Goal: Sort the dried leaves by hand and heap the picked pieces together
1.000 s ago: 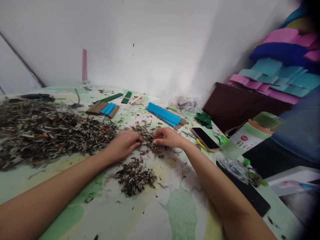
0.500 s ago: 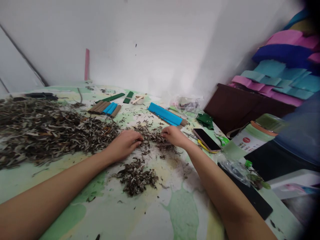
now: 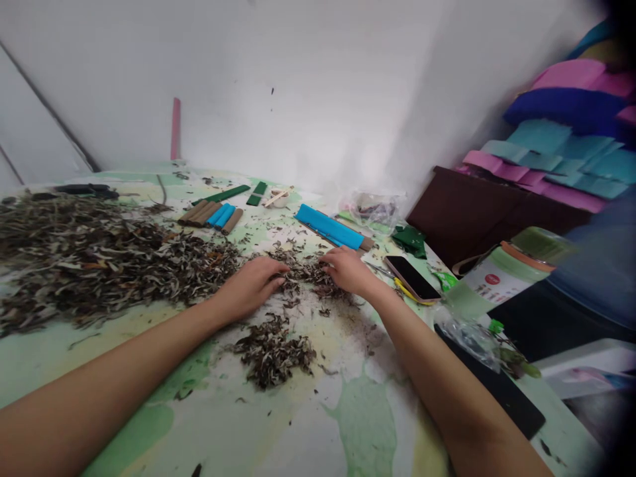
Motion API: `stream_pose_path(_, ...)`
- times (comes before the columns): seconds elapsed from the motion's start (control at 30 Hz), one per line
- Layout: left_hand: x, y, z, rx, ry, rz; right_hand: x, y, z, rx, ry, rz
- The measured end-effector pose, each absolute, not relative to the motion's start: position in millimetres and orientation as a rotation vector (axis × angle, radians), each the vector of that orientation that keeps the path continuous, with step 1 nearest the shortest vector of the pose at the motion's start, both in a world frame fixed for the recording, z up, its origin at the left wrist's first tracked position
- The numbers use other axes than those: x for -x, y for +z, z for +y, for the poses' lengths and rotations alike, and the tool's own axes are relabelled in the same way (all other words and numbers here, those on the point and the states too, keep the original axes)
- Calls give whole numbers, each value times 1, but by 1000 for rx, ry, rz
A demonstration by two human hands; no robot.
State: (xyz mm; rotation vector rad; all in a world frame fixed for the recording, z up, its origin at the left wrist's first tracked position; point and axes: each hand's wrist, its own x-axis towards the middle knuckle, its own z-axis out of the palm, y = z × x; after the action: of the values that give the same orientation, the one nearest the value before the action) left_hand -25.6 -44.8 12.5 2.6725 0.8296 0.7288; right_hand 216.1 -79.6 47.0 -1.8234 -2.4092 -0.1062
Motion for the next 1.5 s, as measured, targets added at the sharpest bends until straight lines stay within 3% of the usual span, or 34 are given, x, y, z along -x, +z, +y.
stream_pose_path(0.27, 27, 1, -38, -2684, 626, 829, -194, 40, -85, 1418, 20, -2642)
stream_pose_path(0.93, 24, 9, -47, -2707, 629, 710, -206, 33, -78, 1801, -57, -2533)
stream_pose_path(1.27, 19, 14, -61, -2649, 677, 681, -204, 31, -71, 1636, -155, -2319)
stream_pose_path(1.5, 24, 18, -61, -2598, 812, 684, -156, 28, -23, 1563, 78, -2512)
